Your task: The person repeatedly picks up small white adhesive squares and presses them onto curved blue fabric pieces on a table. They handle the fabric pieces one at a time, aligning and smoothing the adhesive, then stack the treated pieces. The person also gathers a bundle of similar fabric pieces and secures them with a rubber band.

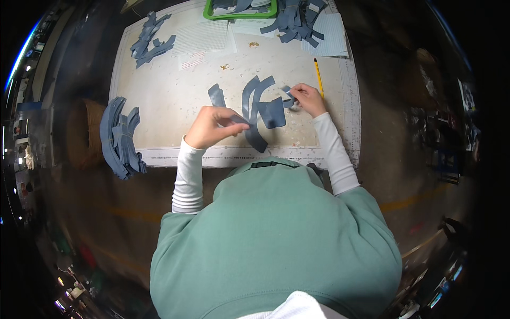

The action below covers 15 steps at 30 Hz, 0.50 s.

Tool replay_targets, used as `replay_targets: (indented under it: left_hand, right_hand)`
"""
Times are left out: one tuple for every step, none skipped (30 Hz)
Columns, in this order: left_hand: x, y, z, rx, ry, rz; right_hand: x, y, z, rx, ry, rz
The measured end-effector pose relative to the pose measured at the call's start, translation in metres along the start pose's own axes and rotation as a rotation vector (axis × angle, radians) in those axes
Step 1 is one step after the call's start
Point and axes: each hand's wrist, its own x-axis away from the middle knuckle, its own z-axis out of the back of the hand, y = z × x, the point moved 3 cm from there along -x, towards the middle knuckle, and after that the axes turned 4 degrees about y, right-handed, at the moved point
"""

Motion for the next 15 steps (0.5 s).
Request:
replay_targets:
  left_hand:
    - [-0.004,-0.001,-0.009,0.068,-0.087,-0.03]
    - [-0.012,-0.006,-0.017,0.028,-0.113,-0.048]
    - [-0.024,-0.015,-0.025,-0.033,-0.146,-0.033]
    - [-0.037,-0.028,-0.033,-0.006,-0.184,0.063]
    - [-0.051,-0.041,-0.042,0.045,-0.207,0.101]
    - [-0.064,-0.054,-0.049,-0.031,-0.187,0.13]
    - [-0.076,-0.069,-0.054,-0.119,-0.175,0.204]
    - [-0.088,-0.078,-0.059,-0.206,-0.155,0.17]
    - [-0.098,-0.087,-0.063,-0.31,-0.144,0.183]
    - [-0.103,-0.093,-0.066,-0.413,-0.132,0.195]
    - [-0.106,-0.096,-0.066,-0.378,-0.038,0.128]
    - [-0.108,-0.096,-0.064,-0.343,0.055,0.061]
    - [-0.108,-0.096,-0.06,-0.309,0.145,-0.009]
    - [-0.105,-0.095,-0.052,-0.337,0.3,-0.057]
    - [-0.101,-0.098,-0.041,-0.334,0.419,-0.006]
  right_hand:
    - [0.004,0.001,0.009,-0.024,-0.005,0.009]
    - [0.009,0.002,0.018,-0.044,0.0,0.011]
    - [0.015,0.004,0.025,-0.059,0.007,-0.002]
    - [0.02,0.003,0.03,-0.066,-0.006,0.016]
    - [0.024,0.003,0.032,-0.079,-0.004,0.033]
    - [0.029,0.002,0.033,-0.092,-0.002,0.049]
    - [0.032,0.002,0.032,-0.106,0.002,0.072]
    - [0.035,0.002,0.032,-0.073,0.013,0.055]
    - [0.038,0.003,0.03,-0.11,-0.001,0.056]
    - [0.039,0.004,0.027,-0.142,-0.002,0.058]
    - [0.041,0.004,0.024,-0.186,-0.019,0.075]
    - [0.043,0.005,0.022,-0.165,-0.02,0.065]
    - [0.043,0.006,0.018,-0.157,-0.037,0.072]
    - [0.044,0.008,0.015,-0.15,-0.055,0.078]
    - [0.046,0.01,0.011,-0.201,-0.077,0.053]
